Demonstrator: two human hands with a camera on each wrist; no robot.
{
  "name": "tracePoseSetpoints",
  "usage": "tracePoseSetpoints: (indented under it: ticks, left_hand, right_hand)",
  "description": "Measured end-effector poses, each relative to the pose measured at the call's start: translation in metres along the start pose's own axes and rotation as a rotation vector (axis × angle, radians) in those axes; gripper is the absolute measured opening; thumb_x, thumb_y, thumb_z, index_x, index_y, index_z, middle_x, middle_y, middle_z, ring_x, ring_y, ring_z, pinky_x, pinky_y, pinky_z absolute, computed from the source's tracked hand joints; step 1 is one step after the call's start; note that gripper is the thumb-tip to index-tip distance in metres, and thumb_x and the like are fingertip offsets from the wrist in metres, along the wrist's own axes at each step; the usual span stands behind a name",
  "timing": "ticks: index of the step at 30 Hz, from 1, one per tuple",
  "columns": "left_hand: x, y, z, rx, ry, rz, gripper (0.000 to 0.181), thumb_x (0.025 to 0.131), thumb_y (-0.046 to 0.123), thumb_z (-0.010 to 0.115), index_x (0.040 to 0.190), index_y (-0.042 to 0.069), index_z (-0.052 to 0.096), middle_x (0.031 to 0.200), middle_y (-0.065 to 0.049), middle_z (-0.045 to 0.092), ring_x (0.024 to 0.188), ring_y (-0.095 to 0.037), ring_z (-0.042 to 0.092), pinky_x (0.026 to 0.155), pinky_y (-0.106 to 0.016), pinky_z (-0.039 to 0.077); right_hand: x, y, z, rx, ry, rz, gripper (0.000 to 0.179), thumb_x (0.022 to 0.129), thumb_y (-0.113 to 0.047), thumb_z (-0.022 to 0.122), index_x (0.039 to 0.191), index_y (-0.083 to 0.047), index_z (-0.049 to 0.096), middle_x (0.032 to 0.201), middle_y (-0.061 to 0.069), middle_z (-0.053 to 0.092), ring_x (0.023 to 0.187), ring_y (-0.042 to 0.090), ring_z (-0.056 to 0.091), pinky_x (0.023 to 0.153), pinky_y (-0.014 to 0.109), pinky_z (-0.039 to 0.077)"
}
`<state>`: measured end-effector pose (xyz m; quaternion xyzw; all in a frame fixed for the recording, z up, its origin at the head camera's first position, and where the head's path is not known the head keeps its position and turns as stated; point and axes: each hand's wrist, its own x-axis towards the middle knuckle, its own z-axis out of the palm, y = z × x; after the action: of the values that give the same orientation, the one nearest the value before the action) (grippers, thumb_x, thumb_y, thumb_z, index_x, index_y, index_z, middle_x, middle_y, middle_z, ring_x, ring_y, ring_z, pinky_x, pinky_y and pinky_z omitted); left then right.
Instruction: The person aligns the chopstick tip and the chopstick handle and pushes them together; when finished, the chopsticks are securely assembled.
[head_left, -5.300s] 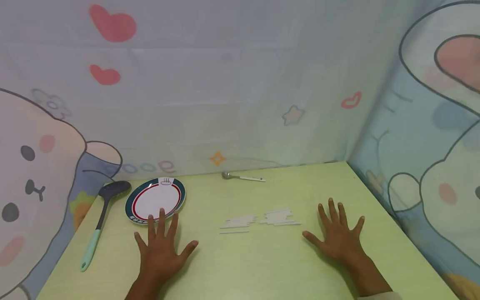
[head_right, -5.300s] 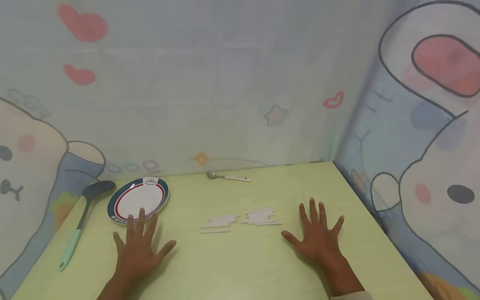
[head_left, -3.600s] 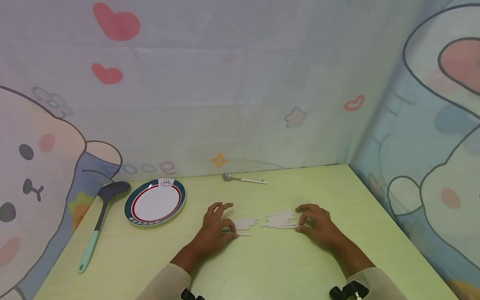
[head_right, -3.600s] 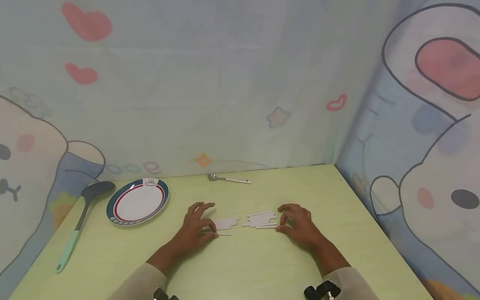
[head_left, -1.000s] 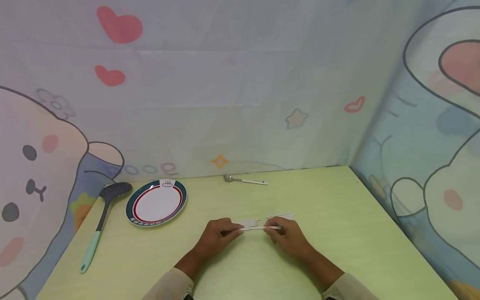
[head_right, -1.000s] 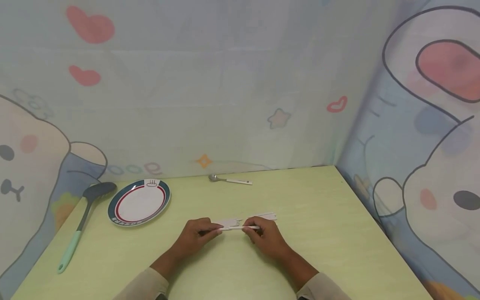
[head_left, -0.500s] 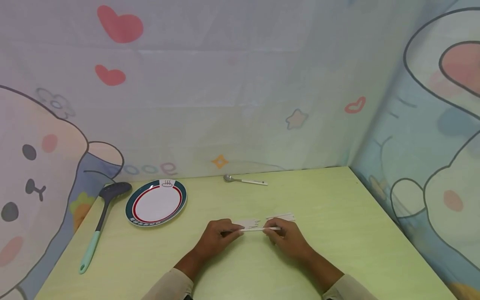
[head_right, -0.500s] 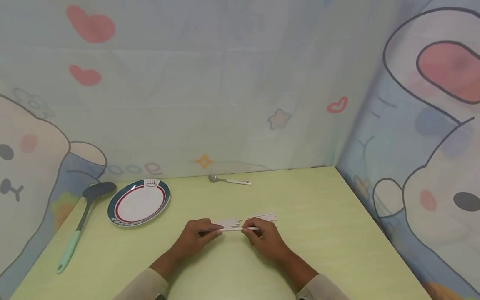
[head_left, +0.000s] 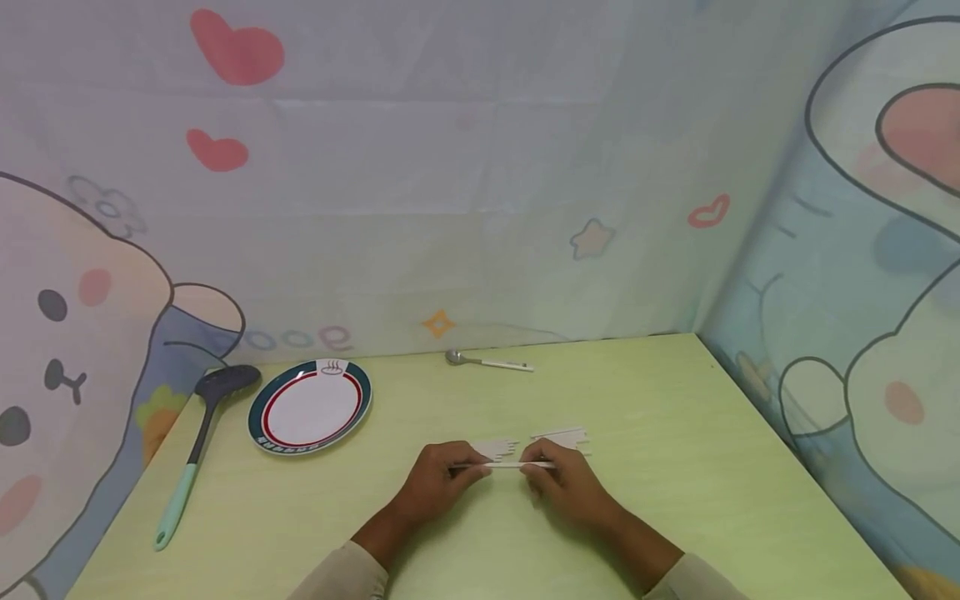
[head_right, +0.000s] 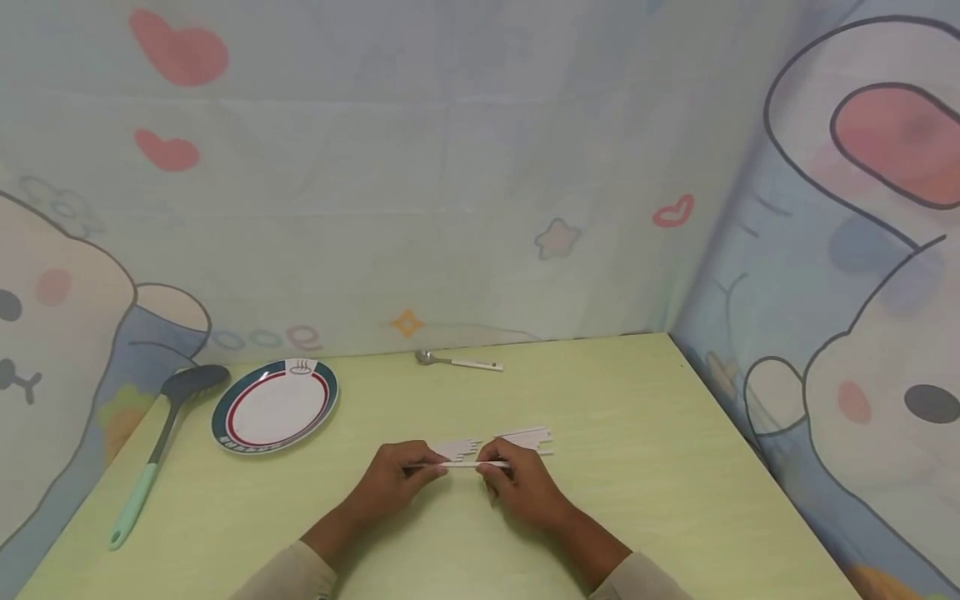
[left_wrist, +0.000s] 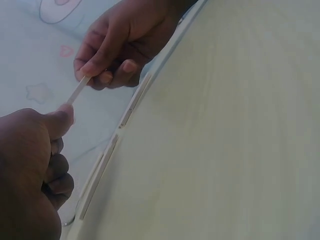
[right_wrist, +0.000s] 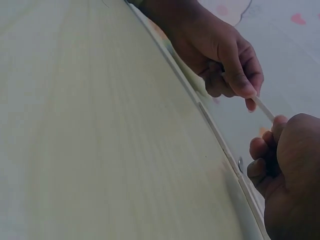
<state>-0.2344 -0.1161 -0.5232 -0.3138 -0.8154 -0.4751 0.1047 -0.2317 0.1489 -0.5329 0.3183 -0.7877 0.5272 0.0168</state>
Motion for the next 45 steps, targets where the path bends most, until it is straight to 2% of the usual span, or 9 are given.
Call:
tracePoseSetpoints:
  ticks: [10,15,20,25,30,33,37,41,45]
  left_hand:
    - [-0.001,-0.001,0.006,0.035,-0.007,0.009,0.004,0.097,0.009,0.081,0.1,0.009,0.083,0.095,-0.006,0.082,0.081,0.003,0.064,0.072,-0.022,0.056]
    - [-0.001,0.0,0.009,0.086,-0.037,0.033,0.012,0.098,0.011,0.081,0.109,0.009,0.085,0.085,-0.002,0.074,0.075,0.006,0.051,0.068,-0.017,0.049]
    - [-0.002,-0.001,0.004,0.147,-0.03,0.058,0.016,0.098,0.01,0.081,0.112,0.01,0.086,0.081,0.002,0.065,0.07,0.005,0.044,0.064,-0.017,0.044]
    - [-0.004,-0.007,-0.001,0.187,-0.007,0.087,0.011,0.097,0.008,0.082,0.106,0.009,0.086,0.096,0.0,0.067,0.085,-0.006,0.059,0.076,-0.025,0.054]
    - [-0.008,-0.01,-0.002,0.276,0.017,0.145,0.005,0.094,0.007,0.084,0.098,0.009,0.087,0.102,-0.003,0.066,0.097,-0.017,0.06,0.087,-0.035,0.053]
    - [-0.01,-0.01,-0.003,0.321,0.023,0.125,0.004,0.091,0.01,0.088,0.094,0.013,0.087,0.108,-0.005,0.066,0.104,-0.022,0.058,0.09,-0.042,0.048]
    - [-0.012,-0.009,-0.004,0.345,0.002,0.056,0.005,0.088,0.013,0.091,0.09,0.017,0.088,0.124,-0.01,0.065,0.122,-0.033,0.053,0.094,-0.051,0.04]
    - [-0.012,-0.009,-0.004,0.32,-0.035,0.004,0.007,0.089,0.011,0.089,0.089,0.018,0.087,0.138,-0.016,0.062,0.131,-0.041,0.047,0.097,-0.057,0.037]
    - [-0.013,-0.009,-0.004,0.313,-0.055,-0.027,0.01,0.088,0.01,0.088,0.089,0.02,0.088,0.14,-0.016,0.062,0.131,-0.041,0.048,0.096,-0.059,0.035]
  right_hand:
    - [-0.001,0.003,0.002,-0.082,0.023,-0.052,0.005,0.108,-0.006,0.065,0.105,-0.009,0.066,0.073,0.005,0.068,0.065,0.003,0.062,0.072,0.024,0.055]
    - [-0.007,0.005,-0.01,-0.154,0.037,-0.004,0.007,0.106,-0.01,0.07,0.107,-0.017,0.069,0.087,0.0,0.073,0.08,0.0,0.062,0.08,0.025,0.057]
    - [-0.008,0.008,-0.017,-0.248,0.084,-0.038,0.009,0.101,-0.012,0.077,0.106,-0.018,0.072,0.099,-0.003,0.077,0.089,0.0,0.061,0.08,0.025,0.055]
    - [-0.011,0.01,-0.023,-0.311,0.122,-0.072,0.011,0.099,-0.012,0.079,0.103,-0.02,0.074,0.102,-0.006,0.078,0.095,0.003,0.068,0.083,0.027,0.058]
    - [-0.013,0.016,-0.026,-0.431,0.117,-0.173,0.013,0.095,-0.008,0.082,0.102,-0.018,0.076,0.106,-0.006,0.076,0.103,0.012,0.069,0.09,0.032,0.056]
    - [-0.014,0.019,-0.026,-0.499,0.111,-0.193,0.008,0.096,-0.015,0.082,0.101,-0.019,0.077,0.109,-0.006,0.073,0.107,0.015,0.063,0.09,0.036,0.048]
    - [-0.015,0.019,-0.024,-0.52,0.076,-0.122,0.005,0.097,-0.022,0.082,0.098,-0.025,0.078,0.116,-0.006,0.069,0.116,0.015,0.057,0.093,0.04,0.036]
    - [-0.017,0.019,-0.022,-0.517,0.048,-0.056,0.011,0.097,-0.021,0.083,0.095,-0.03,0.078,0.121,-0.006,0.066,0.123,0.016,0.054,0.097,0.045,0.033]
    - [-0.02,0.02,-0.021,-0.513,0.033,-0.037,0.013,0.096,-0.021,0.084,0.095,-0.032,0.079,0.122,-0.007,0.066,0.124,0.017,0.054,0.097,0.045,0.031]
